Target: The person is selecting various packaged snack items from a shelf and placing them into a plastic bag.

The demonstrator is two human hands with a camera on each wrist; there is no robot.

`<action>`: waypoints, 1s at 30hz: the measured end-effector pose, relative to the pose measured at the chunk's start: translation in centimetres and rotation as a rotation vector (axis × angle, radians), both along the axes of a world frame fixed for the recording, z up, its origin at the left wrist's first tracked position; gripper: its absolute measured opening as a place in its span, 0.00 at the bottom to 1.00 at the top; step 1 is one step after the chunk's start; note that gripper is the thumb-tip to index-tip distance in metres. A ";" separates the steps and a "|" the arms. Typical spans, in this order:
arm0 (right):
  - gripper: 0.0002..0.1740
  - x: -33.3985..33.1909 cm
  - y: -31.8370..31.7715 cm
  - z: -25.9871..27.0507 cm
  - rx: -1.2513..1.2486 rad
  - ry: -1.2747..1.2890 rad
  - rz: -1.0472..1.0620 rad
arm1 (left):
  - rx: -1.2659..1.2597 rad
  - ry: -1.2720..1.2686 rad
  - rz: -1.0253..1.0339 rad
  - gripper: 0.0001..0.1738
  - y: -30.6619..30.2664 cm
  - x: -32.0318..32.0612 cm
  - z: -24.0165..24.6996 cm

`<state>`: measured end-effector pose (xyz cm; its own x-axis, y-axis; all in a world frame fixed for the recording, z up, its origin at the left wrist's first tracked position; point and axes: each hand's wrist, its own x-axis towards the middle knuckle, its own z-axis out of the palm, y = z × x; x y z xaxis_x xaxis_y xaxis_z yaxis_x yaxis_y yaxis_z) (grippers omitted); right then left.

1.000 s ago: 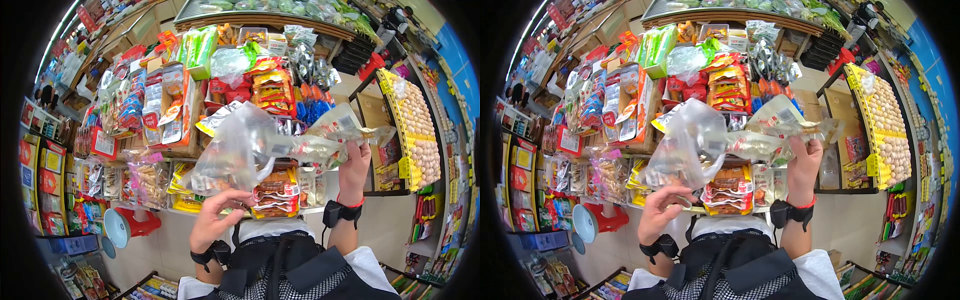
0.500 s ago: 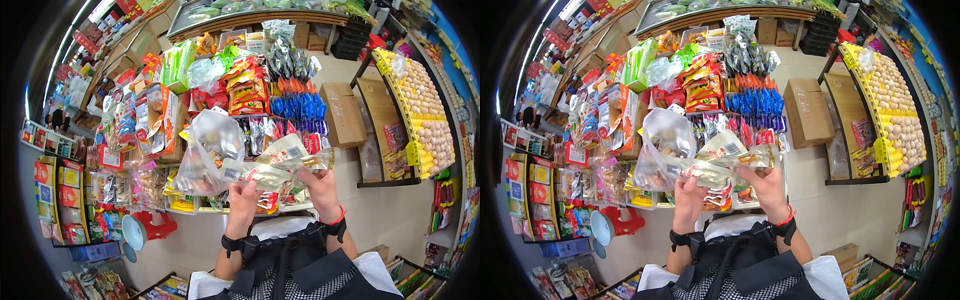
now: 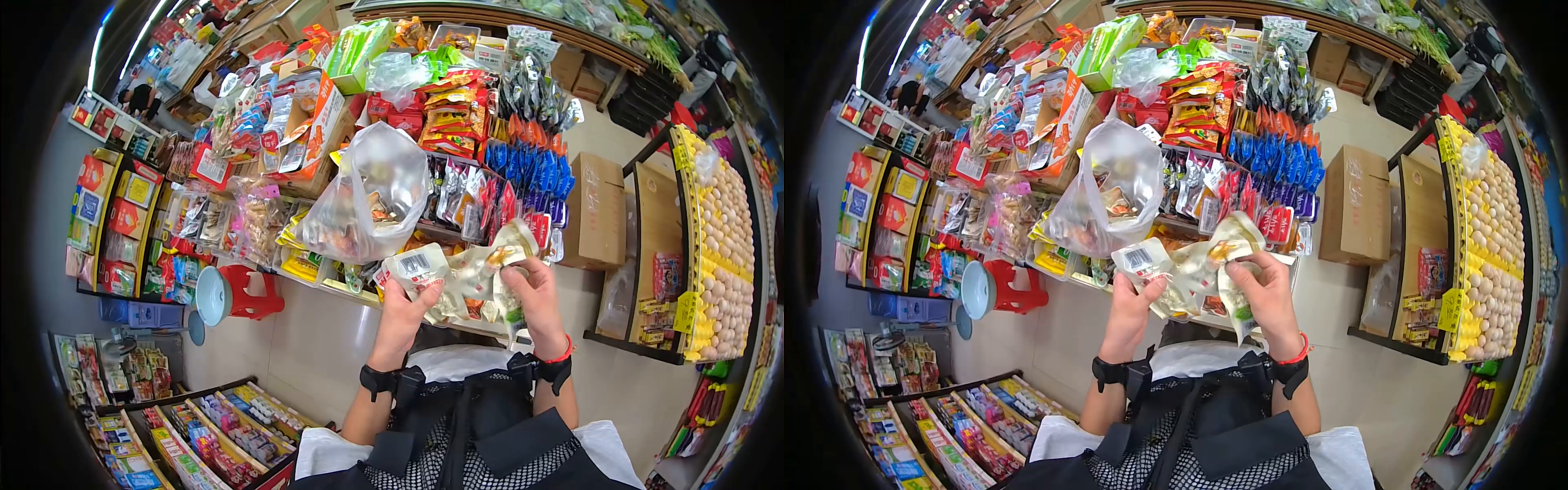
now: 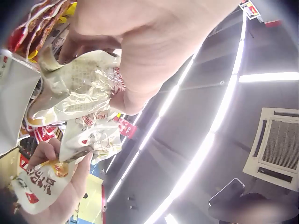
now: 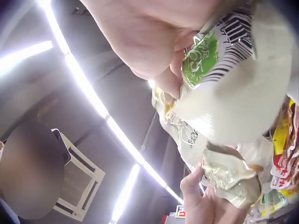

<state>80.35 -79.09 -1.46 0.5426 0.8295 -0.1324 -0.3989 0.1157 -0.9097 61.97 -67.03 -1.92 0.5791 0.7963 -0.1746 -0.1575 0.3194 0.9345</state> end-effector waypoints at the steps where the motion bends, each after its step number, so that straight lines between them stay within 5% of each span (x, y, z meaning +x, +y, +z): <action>1: 0.10 0.4 -0.2 -0.7 0.017 -0.030 -0.011 | 0.001 -0.013 0.035 0.20 -0.3 0.1 0.2; 13: 0.09 1.8 0.6 -3.6 -0.162 -0.119 -0.326 | -0.030 0.052 -0.076 0.22 -0.4 4.1 -1.7; 30: 0.08 4.0 -3.1 -3.9 -0.181 -0.176 -0.079 | -0.065 -0.048 -0.210 0.22 1.4 5.6 -3.2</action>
<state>84.36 -82.19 -5.33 0.6326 0.7549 -0.1728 -0.2288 -0.0310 -0.9730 67.56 -65.65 -5.10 0.7399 0.6454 -0.1894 -0.1253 0.4089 0.9040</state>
